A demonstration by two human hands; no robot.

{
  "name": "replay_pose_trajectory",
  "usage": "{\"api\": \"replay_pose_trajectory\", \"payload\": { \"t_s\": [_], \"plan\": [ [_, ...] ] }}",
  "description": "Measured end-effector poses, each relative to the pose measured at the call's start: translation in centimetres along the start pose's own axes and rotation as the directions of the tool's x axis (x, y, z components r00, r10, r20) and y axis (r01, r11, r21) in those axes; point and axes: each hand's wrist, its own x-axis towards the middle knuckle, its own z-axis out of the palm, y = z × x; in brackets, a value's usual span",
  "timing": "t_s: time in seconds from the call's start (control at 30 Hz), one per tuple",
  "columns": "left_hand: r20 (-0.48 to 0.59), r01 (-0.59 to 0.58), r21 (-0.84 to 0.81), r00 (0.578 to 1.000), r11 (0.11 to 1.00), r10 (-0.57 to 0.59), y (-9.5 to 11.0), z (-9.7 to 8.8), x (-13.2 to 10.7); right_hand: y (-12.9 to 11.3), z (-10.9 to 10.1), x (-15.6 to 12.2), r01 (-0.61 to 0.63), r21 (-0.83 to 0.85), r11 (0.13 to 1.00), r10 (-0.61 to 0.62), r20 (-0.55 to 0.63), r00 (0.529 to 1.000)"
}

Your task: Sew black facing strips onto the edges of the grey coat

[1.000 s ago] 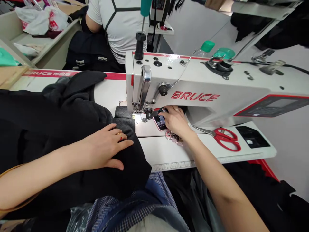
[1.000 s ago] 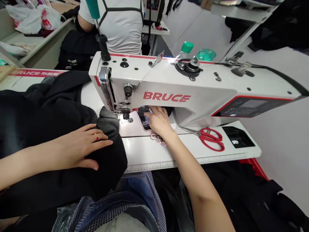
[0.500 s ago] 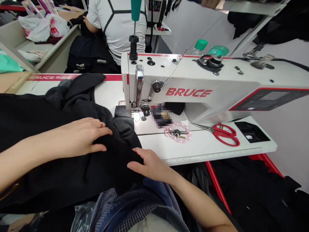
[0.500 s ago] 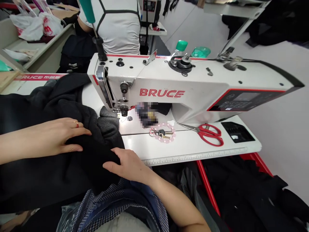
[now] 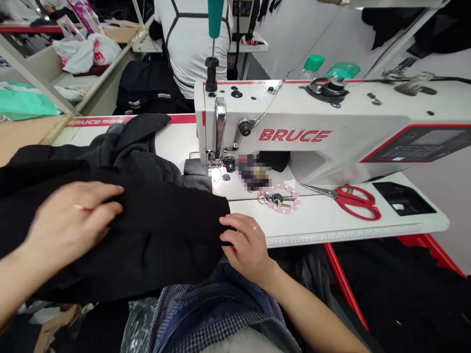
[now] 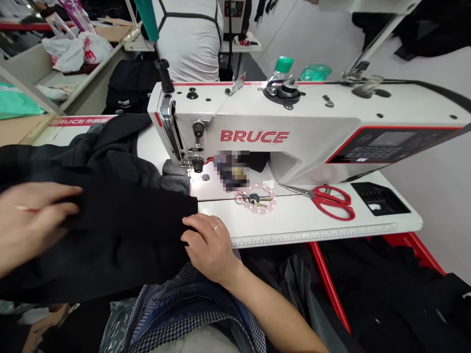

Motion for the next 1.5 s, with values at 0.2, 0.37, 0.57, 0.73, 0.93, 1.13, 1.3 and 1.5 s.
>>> {"api": "replay_pose_trajectory", "payload": {
  "t_s": [0.2,0.37,0.57,0.73,0.93,1.13,1.3,1.5],
  "plan": [
    [0.070,-0.152,-0.029,0.986,0.988,0.153,3.3,4.3,0.0,0.7,1.2,-4.0,-0.463,0.016,0.886,0.455,0.157,0.877],
    [-0.037,-0.287,-0.165,0.958,0.944,0.285,7.1,3.0,1.9,0.0,1.0,-3.6,-0.686,0.321,0.653,0.670,0.178,0.721],
    [-0.108,-0.702,-0.037,0.710,0.711,0.695,12.2,6.8,2.3,0.1,0.7,-3.6,-0.747,0.486,0.454,0.749,0.246,0.615],
    [-0.182,-0.689,-0.094,0.721,0.718,0.668,12.4,7.5,2.4,0.0,-0.3,-3.0,-0.746,0.490,0.450,0.646,0.398,0.651],
    [-0.333,-0.649,-0.092,0.735,0.755,0.591,11.7,6.0,3.2,0.0,-0.2,-2.7,-0.788,0.531,0.311,0.665,0.471,0.580],
    [-0.297,-0.546,-0.035,0.805,0.837,0.513,10.4,5.7,3.1,0.6,-0.4,-2.1,-0.755,0.521,0.399,0.590,0.484,0.646],
    [-0.336,-0.496,-0.151,0.839,0.855,0.427,10.3,4.8,3.6,0.6,-0.4,-1.4,-0.689,0.543,0.480,0.461,0.513,0.724],
    [-0.306,-0.457,-0.235,0.872,0.858,0.381,11.4,5.1,4.6,0.6,-0.8,-1.4,-0.526,0.544,0.654,0.351,0.398,0.848]
  ]
}}
